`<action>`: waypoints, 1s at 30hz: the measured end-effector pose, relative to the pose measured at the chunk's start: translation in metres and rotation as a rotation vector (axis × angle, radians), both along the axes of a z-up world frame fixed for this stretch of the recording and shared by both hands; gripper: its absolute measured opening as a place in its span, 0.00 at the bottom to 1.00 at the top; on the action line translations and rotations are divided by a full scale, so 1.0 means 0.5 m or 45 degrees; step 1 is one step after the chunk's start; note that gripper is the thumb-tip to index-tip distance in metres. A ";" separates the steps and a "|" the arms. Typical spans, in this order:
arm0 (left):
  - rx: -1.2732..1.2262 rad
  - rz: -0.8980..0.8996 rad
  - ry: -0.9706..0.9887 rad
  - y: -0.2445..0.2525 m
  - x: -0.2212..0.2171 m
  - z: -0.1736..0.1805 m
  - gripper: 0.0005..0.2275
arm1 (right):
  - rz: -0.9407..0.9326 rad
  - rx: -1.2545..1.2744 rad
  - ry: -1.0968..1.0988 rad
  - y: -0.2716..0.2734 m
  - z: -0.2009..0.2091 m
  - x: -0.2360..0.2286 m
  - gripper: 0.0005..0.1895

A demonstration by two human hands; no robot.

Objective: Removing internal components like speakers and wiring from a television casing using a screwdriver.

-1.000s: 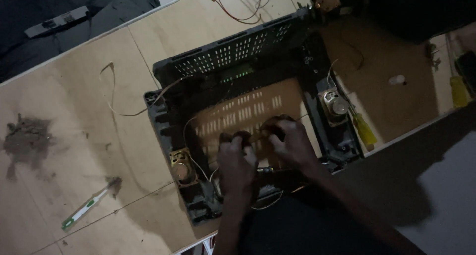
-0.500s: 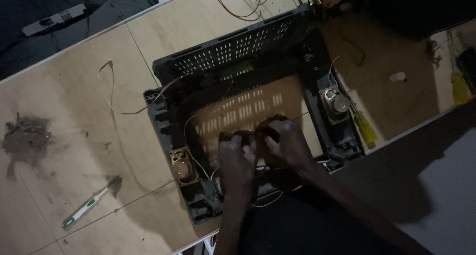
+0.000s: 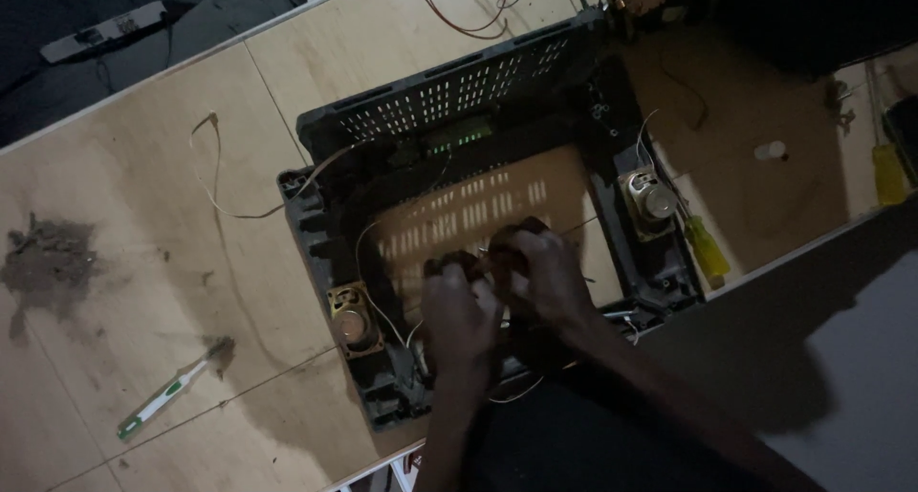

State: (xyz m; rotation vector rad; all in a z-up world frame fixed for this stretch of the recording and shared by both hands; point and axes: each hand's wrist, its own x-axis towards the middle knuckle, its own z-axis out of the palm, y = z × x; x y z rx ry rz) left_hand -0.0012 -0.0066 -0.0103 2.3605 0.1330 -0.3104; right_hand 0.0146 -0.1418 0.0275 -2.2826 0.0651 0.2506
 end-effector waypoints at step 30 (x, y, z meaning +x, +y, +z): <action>-0.228 0.082 0.187 0.041 -0.051 0.098 0.05 | -0.079 -0.375 -0.231 -0.033 -0.108 0.041 0.23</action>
